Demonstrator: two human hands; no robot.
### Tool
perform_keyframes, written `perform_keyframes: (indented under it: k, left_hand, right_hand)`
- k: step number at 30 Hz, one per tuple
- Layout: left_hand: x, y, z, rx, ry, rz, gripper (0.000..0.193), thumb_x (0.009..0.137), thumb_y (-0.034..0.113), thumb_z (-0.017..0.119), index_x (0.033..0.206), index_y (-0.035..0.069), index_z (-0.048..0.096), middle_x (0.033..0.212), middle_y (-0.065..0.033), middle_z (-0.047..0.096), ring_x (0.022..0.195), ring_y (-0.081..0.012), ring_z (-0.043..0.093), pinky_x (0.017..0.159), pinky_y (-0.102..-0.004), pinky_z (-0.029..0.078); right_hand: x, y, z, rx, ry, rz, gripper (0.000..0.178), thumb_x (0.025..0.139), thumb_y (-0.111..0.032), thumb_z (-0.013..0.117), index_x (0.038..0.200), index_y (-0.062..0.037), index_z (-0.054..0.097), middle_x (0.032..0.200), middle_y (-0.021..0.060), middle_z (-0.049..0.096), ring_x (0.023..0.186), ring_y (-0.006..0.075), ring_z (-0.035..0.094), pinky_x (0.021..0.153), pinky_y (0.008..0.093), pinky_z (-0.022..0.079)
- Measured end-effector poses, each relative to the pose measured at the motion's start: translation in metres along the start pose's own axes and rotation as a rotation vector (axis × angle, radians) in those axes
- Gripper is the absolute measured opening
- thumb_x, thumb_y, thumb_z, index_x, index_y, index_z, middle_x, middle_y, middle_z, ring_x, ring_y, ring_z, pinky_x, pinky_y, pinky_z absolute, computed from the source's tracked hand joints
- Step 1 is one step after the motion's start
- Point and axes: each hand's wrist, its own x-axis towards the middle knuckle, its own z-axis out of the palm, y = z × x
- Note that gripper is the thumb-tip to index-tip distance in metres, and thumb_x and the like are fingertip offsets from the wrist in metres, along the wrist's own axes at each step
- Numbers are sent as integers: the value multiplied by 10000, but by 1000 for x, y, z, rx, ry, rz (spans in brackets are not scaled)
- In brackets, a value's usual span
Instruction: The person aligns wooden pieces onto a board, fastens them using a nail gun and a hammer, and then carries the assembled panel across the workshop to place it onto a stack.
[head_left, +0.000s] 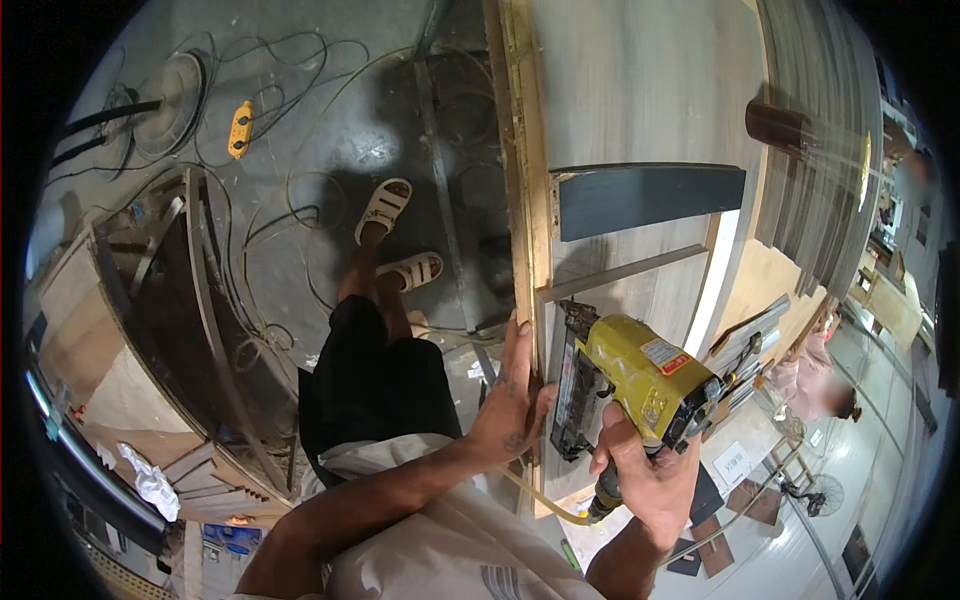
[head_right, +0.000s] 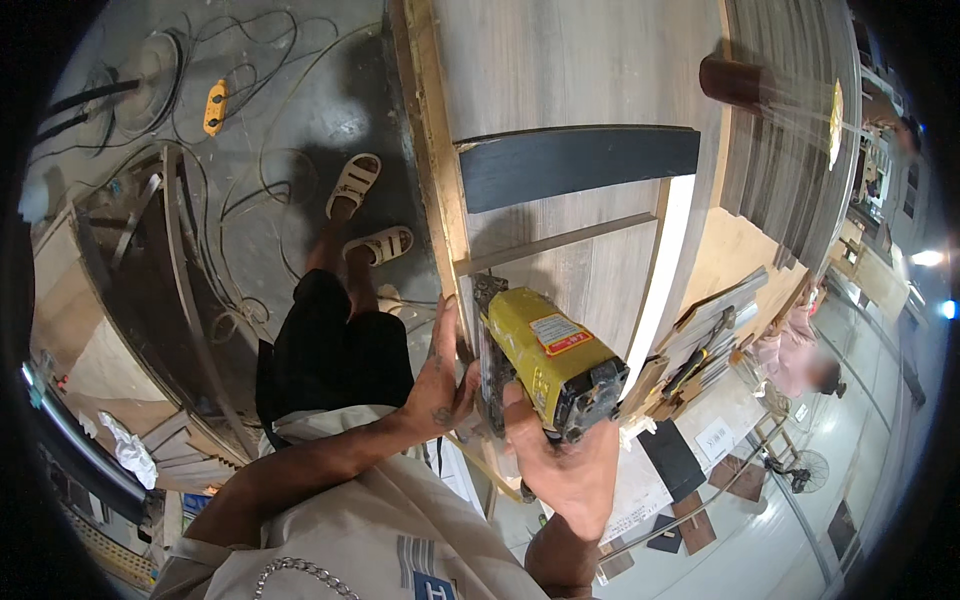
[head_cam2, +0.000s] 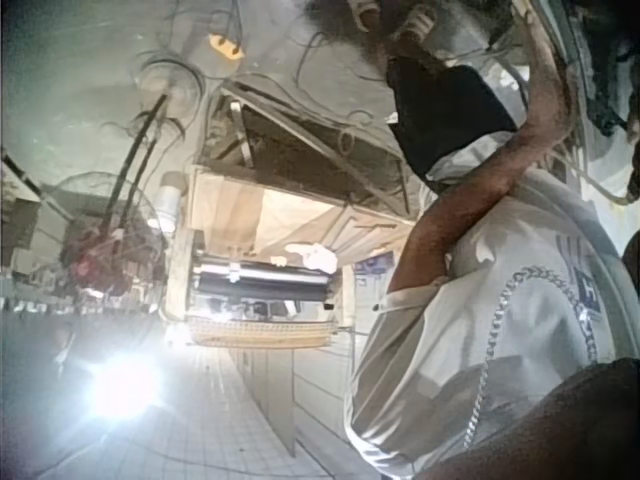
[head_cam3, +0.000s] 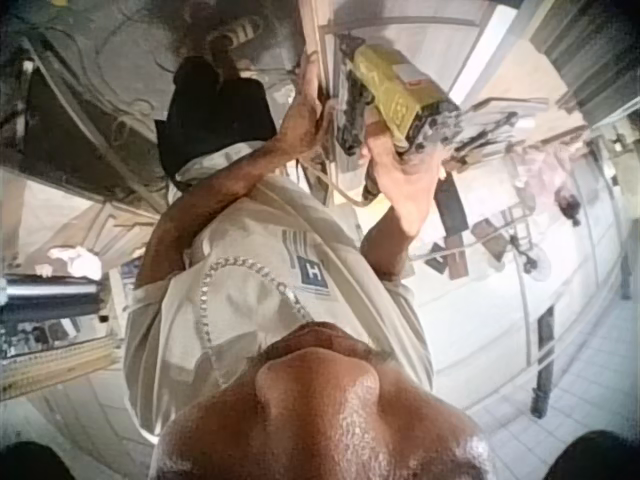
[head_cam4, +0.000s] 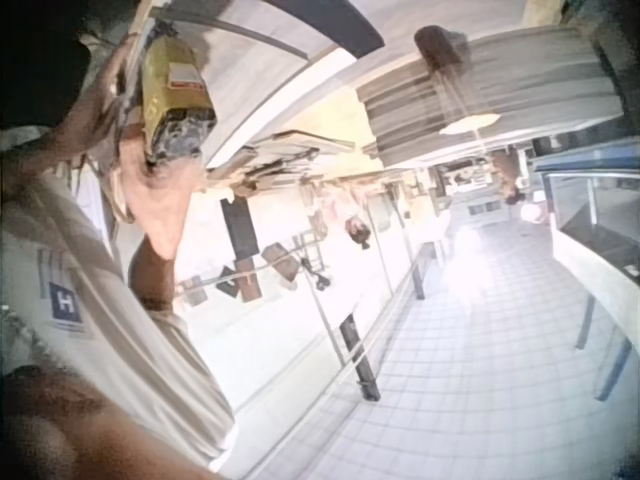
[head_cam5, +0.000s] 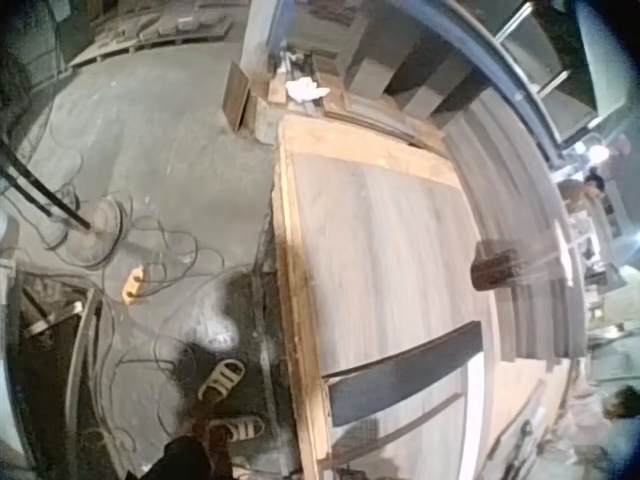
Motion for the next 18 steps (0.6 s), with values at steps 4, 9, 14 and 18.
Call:
perform_keyframes:
  k: [4,9,14,18]
  left_hand:
    - [-2,-5,2,49,19,48,745,997,237,456,1476,-29,-48,1498,-378,-3,1390,-519,158,1128,-435,233]
    - [-6,-1,3,43,19,19,752,986,218,472,1473,-51,-34,1506,-368,10,1404,-507,129,1135,-427,213]
    - [-2,13,-10,189,46,64,780,963,206,516,1463,-87,-6,1497,-366,69,1407,-483,147,1144,-444,172]
    - [4,57,-30,614,109,260,670,945,195,546,1445,-84,198,1443,-299,299,1341,-454,300,1096,-481,260]
  right_hand:
    - [0,2,0,16,-4,-15,182,880,-70,642,981,55,556,664,77,578,505,156,564,477,279,473]
    - [-3,-3,-3,-100,21,40,232,856,-76,654,1041,59,621,717,65,643,526,102,568,468,255,447]
    - [-13,7,-19,41,-7,3,158,832,-32,639,964,53,625,735,75,640,539,124,587,477,262,471]
    - [-57,62,-70,416,212,-43,57,855,34,579,903,63,588,677,68,587,516,134,573,461,251,462]
